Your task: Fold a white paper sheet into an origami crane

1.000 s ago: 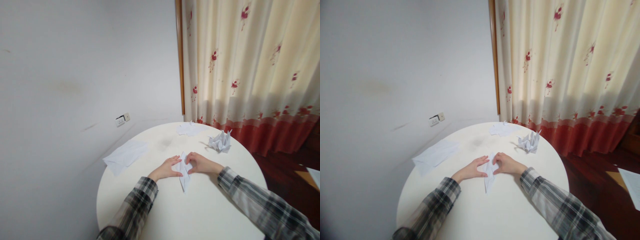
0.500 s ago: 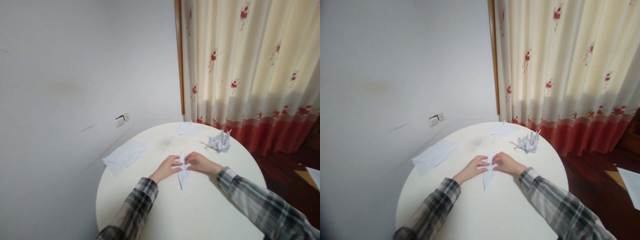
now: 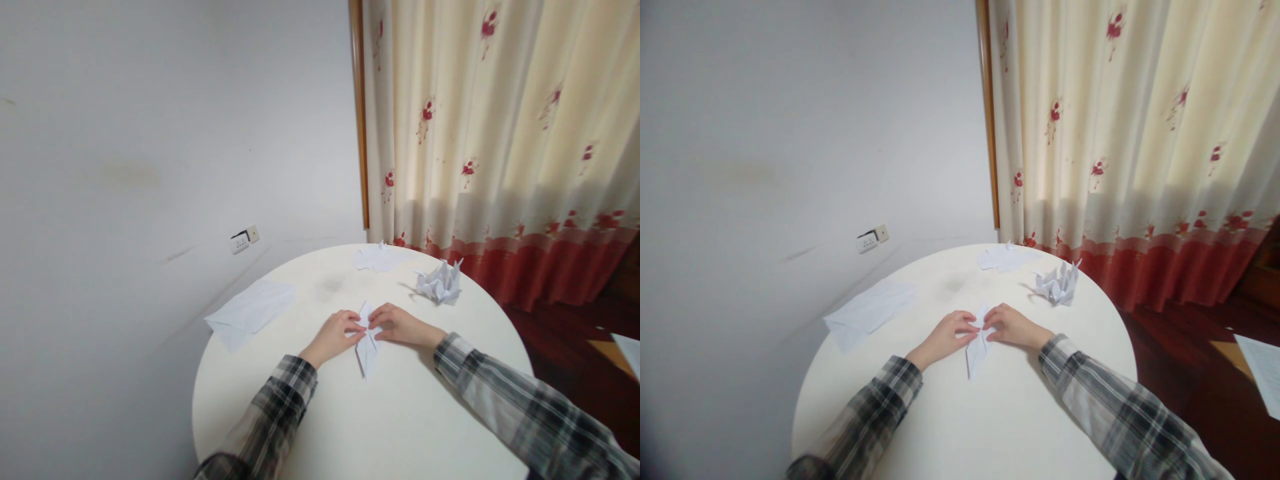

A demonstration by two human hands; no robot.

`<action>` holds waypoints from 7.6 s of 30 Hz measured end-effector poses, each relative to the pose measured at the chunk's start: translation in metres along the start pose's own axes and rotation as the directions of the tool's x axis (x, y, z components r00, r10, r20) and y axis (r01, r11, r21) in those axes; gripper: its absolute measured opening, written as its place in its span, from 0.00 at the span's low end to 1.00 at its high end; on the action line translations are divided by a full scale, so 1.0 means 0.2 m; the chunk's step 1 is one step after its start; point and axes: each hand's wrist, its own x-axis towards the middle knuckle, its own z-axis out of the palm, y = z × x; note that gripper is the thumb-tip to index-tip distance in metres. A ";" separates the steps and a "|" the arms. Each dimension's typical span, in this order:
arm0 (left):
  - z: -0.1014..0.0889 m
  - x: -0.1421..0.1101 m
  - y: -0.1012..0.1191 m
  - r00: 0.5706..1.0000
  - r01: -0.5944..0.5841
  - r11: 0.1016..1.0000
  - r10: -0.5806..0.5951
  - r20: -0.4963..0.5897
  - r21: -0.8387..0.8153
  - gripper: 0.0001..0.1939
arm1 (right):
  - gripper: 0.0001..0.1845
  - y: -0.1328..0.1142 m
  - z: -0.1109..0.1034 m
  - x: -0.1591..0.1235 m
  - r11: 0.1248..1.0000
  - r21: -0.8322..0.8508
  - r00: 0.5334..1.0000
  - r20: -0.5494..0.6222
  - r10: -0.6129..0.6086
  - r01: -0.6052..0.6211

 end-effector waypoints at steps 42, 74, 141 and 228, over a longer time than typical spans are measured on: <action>-0.03 0.02 0.10 0.995 0.046 0.993 -0.055 0.079 0.110 0.12 | 0.09 -0.09 0.02 0.02 0.968 -0.246 0.994 -0.082 -0.071 0.049; 0.01 0.03 0.07 0.984 0.152 0.971 -0.166 0.059 0.187 0.04 | 0.06 -0.02 0.08 0.04 0.992 -0.047 0.992 -0.061 0.111 -0.114; -0.09 -0.03 0.07 0.948 -0.014 0.992 -0.026 0.316 0.124 0.31 | 0.10 -0.01 0.03 0.01 0.973 0.024 0.973 0.004 0.230 -0.230; -0.04 -0.02 0.09 0.994 0.049 0.950 -0.076 0.076 0.309 0.18 | 0.14 -0.07 0.02 0.03 0.876 -0.143 0.886 -0.126 0.446 -0.461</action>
